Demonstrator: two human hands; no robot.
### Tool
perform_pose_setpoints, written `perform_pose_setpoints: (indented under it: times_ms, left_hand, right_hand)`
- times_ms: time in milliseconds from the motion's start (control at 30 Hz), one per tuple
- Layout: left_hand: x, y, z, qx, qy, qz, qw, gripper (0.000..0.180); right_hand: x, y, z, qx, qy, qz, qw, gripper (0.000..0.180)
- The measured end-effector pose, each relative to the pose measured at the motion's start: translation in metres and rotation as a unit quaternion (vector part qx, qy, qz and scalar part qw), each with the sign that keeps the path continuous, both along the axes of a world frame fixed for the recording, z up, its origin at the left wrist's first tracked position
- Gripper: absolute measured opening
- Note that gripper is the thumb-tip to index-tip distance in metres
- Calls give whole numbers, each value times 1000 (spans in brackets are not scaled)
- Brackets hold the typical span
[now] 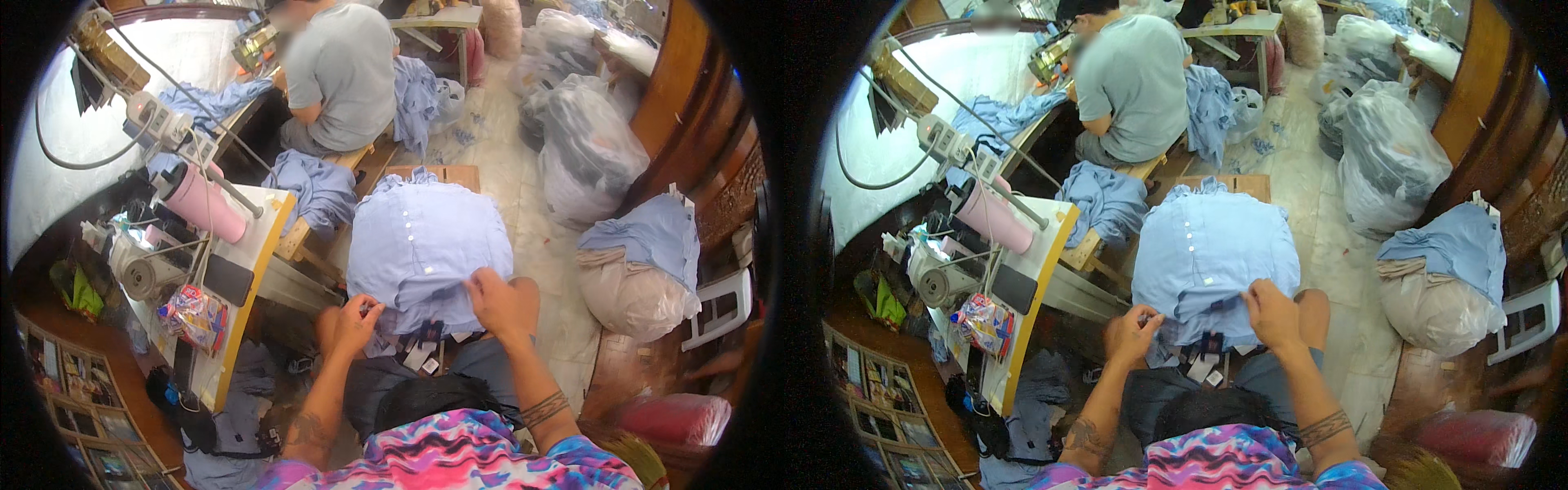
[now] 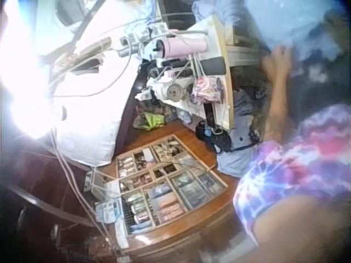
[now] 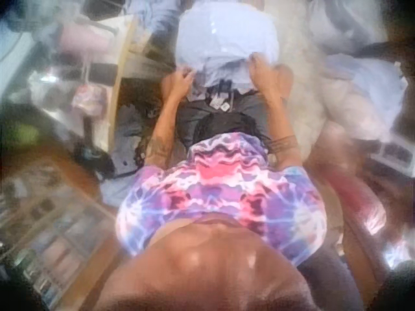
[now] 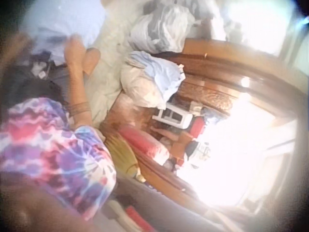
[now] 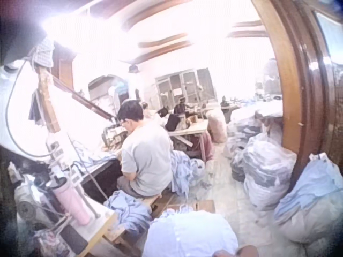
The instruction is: The person uses small shears to clip loose threads from a light-blue button-down shirt and removes a white paper tag from the garment.
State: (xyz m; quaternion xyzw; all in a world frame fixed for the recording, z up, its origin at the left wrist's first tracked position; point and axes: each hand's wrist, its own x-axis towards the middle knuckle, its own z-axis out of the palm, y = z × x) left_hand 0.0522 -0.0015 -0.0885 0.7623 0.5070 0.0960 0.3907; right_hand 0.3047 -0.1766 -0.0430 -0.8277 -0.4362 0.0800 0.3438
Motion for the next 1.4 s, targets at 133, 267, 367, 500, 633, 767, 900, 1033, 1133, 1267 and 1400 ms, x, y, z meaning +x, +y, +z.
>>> perform_pose_setpoints:
  times_ms: [133, 267, 367, 500, 633, 767, 900, 1033, 1133, 1267, 1400]
  left_hand:
    - [-15, 13, 11, 154, -93, 27, 983, 50]
    - [11, 19, -11, 300, -89, -95, 945, 57]
    - [8, 42, -23, 222, -90, -128, 962, 35]
    - [9, 60, 39, 190, -155, -85, 966, 19]
    - [-5, 54, 135, 196, -219, 0, 956, 19]
    - [-3, 52, 176, 336, -220, -17, 916, 21]
    - [9, 46, 189, 353, -220, -27, 909, 24]
    - [20, 64, 234, 381, -265, 52, 884, 26]
    - [37, 69, 303, 439, -314, 100, 836, 31]
    - [28, 56, 390, 517, -404, 80, 750, 39]
    - [-29, 39, 436, 560, -297, 146, 760, 51]
  right_hand:
    - [19, -6, -4, 114, -55, -54, 990, 19]
    - [31, -25, -57, 124, -33, -67, 989, 20]
    - [24, 5, -28, 140, 51, -61, 987, 20]
    - [53, 82, 43, 293, 53, -26, 954, 23]
    - [55, 145, 124, 339, 68, 40, 937, 20]
    - [56, 171, 159, 354, -21, 27, 935, 23]
    - [62, 146, 159, 368, -81, -8, 926, 22]
    - [65, 122, 193, 420, -111, 13, 901, 22]
    - [70, 124, 252, 502, -168, 64, 846, 22]
    - [75, 121, 370, 509, -200, 88, 832, 22]
    - [45, 122, 432, 367, 62, 251, 894, 32]
